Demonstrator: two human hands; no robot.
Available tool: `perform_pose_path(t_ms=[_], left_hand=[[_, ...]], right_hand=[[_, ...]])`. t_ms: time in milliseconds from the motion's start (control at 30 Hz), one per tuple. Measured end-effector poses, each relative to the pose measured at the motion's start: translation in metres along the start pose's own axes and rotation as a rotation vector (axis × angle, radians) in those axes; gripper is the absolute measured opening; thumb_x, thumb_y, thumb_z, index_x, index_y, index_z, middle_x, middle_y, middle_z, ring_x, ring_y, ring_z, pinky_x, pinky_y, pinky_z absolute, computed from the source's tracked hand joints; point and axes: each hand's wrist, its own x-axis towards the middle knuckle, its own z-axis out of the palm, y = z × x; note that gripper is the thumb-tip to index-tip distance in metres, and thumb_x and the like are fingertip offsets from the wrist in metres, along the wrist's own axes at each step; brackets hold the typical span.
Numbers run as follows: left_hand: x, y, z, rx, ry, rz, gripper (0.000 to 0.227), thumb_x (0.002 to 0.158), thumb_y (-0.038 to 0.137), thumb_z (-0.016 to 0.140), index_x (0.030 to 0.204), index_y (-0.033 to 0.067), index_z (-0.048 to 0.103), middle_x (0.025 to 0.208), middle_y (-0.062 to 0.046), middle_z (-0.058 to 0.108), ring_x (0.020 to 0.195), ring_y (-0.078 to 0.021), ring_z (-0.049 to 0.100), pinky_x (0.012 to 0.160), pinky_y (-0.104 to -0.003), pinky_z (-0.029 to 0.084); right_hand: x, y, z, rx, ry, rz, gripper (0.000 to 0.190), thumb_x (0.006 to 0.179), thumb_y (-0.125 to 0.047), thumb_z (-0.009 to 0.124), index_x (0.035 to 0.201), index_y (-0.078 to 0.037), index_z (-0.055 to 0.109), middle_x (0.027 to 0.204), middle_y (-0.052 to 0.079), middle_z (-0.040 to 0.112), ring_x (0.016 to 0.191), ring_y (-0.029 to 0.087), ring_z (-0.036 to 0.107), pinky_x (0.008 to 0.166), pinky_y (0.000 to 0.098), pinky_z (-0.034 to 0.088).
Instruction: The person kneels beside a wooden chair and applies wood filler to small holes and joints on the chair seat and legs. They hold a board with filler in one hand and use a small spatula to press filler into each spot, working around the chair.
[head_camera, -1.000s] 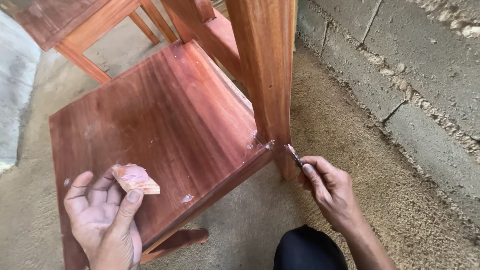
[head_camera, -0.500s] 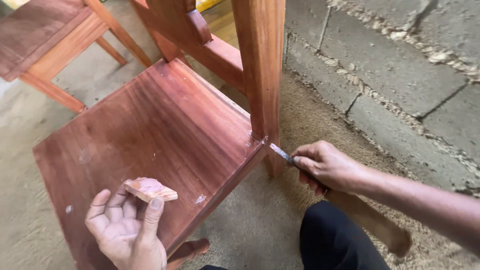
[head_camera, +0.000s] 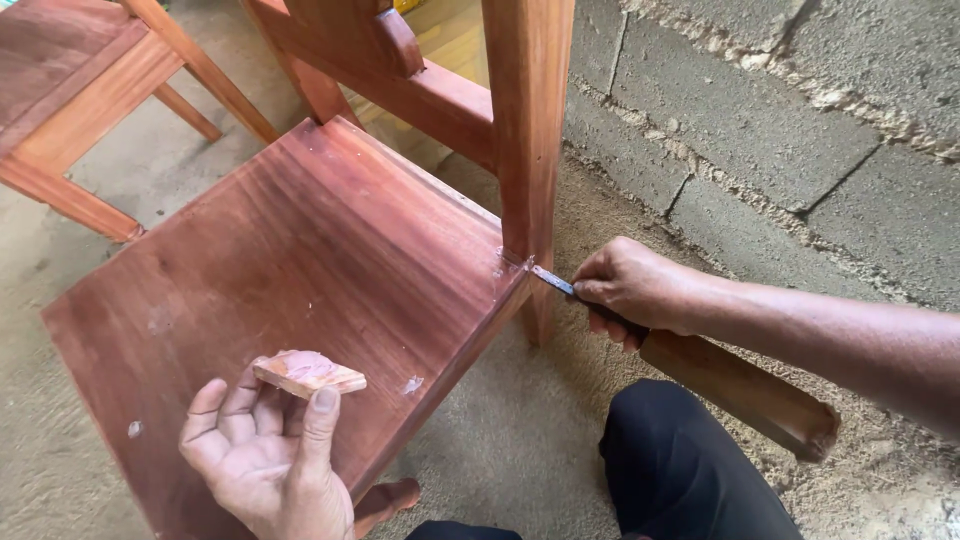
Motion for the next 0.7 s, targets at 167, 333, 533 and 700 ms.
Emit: perform_pose_path(t_ms=[167,333,533,700], left_hand=[[0.0,0.002,0.001,0.005,0.01,0.001,0.079,0.087,-0.012,0.077,0.151,0.0079,0.035,0.143,-0.018,0.053,0.133,-0.0274,0.06,0.111,-0.041,0.056],[0.0,0.005,0.003,0.034,0.023,-0.013,0.079,0.087,-0.011,0.078,0.15,0.0079,0.034,0.142,-0.019,0.053,0.133,-0.0274,0.06,0.11,-0.042,0.057],[0.001,0.007,0.006,0.07,0.019,-0.015,0.079,0.087,-0.011,0.077,0.15,0.0083,0.033,0.143,-0.019,0.053,0.134,-0.0277,0.06,0.11,-0.042,0.057],[-0.001,0.004,0.004,0.054,0.019,-0.005,0.08,0.088,-0.01,0.077,0.152,0.0083,0.033,0.144,-0.019,0.052,0.137,-0.027,0.057,0.114,-0.042,0.055]], right_hand=[[-0.005,-0.008,-0.003,0.01,-0.006,0.003,0.031,0.101,-0.024,0.056,0.109,0.0,0.075,0.063,0.011,0.066,0.045,0.017,0.059,0.04,0.0345,0.053],[-0.012,-0.021,-0.008,-0.043,0.005,0.016,0.032,0.104,-0.026,0.057,0.11,-0.001,0.076,0.063,0.01,0.065,0.045,0.016,0.058,0.039,0.0346,0.052],[-0.022,-0.034,-0.01,-0.114,0.015,0.044,0.031,0.104,-0.027,0.057,0.116,-0.006,0.075,0.064,0.011,0.068,0.045,0.016,0.059,0.041,0.0331,0.054],[-0.033,-0.04,-0.012,-0.117,0.011,0.021,0.031,0.104,-0.028,0.057,0.115,-0.005,0.075,0.063,0.01,0.066,0.045,0.015,0.058,0.041,0.0332,0.053]])
